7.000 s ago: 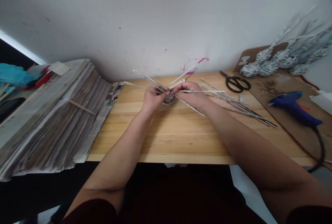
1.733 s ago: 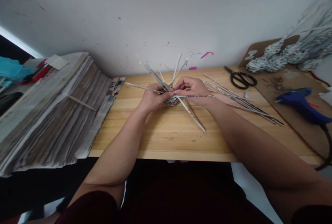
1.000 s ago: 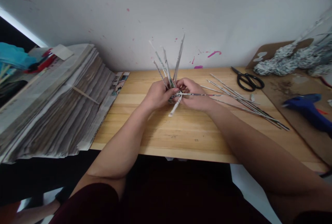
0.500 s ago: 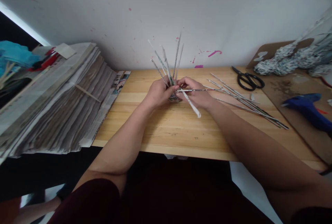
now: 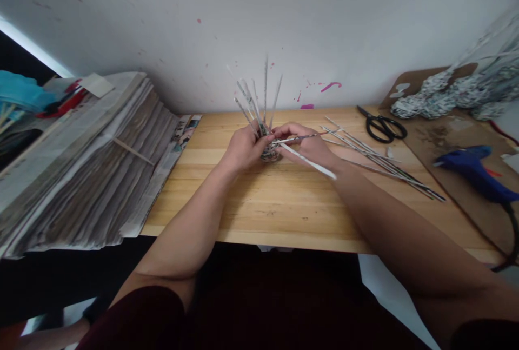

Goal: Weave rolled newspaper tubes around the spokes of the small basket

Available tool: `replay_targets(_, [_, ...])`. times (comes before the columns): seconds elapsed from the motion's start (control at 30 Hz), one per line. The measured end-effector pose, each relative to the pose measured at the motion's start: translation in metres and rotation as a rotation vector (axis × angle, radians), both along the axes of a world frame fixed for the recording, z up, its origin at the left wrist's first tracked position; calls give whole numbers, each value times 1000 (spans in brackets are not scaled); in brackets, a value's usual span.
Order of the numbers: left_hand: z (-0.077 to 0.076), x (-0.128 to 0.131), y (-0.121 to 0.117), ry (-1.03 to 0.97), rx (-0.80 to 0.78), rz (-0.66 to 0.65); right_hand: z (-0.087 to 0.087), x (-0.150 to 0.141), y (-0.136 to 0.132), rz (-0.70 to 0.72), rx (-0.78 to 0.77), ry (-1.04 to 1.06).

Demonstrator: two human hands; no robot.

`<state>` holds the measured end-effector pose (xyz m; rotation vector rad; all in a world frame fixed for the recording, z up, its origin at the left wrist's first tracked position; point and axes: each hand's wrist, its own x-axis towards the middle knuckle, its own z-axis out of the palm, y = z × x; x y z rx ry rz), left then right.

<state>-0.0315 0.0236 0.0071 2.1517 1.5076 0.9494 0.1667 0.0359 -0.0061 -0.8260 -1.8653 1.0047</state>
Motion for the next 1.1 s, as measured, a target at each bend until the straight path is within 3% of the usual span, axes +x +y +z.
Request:
replay_targets(0.23, [1, 3, -3, 41, 6, -15, 1, 15, 11, 92, -114, -26])
replay_targets(0.47, [1, 0, -1, -2, -8, -133, -3, 10, 12, -2, -64, 24])
replay_targets(0.77, [1, -5, 1, -100, -83, -168, 0, 6, 10, -70, 39, -77])
replay_targets(1.1, [6, -4, -1, -110, -86, -146, -2, 1, 6, -124, 10, -39])
